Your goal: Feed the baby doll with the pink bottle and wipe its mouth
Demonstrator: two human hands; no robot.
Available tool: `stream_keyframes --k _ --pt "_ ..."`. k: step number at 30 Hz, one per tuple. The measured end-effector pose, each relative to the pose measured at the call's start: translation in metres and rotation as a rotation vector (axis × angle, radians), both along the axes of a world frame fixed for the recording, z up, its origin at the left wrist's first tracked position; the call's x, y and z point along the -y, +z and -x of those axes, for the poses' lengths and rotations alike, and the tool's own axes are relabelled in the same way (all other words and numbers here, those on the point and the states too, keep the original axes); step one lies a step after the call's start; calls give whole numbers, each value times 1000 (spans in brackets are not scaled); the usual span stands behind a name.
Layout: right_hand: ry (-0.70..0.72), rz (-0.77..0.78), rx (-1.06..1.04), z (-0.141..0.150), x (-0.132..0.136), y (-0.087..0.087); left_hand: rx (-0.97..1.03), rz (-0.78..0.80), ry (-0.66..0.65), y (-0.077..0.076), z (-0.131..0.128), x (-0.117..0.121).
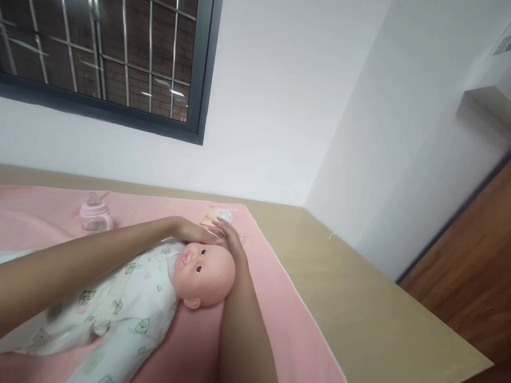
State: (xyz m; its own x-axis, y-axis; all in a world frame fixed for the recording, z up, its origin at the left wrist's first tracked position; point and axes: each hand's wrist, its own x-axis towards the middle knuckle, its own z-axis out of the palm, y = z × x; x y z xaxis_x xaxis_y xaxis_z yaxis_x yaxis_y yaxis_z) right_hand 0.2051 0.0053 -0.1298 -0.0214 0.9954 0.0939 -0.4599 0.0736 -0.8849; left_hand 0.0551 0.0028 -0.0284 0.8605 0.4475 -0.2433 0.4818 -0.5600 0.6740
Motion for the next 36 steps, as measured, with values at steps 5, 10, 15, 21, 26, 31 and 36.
stream_keyframes --k 5,10,15,21,26,31,36 --pt "-85 124 131 -15 -10 -6 -130 233 -60 -8 -4 -5" --pt "-41 174 239 -17 -9 -10 -97 225 -16 -5 -7 -8" --pt "-48 234 319 -18 -9 -8 48 41 115 4 6 -18" --pt "-78 271 401 -20 -10 -9 152 -185 338 9 37 -5" --pt "-57 232 412 -24 -7 -6 288 -234 416 10 59 11" --pt "-65 136 432 -35 2 23 344 -332 479 8 73 24" --pt "95 -74 623 -30 28 83 435 -335 631 3 74 31"
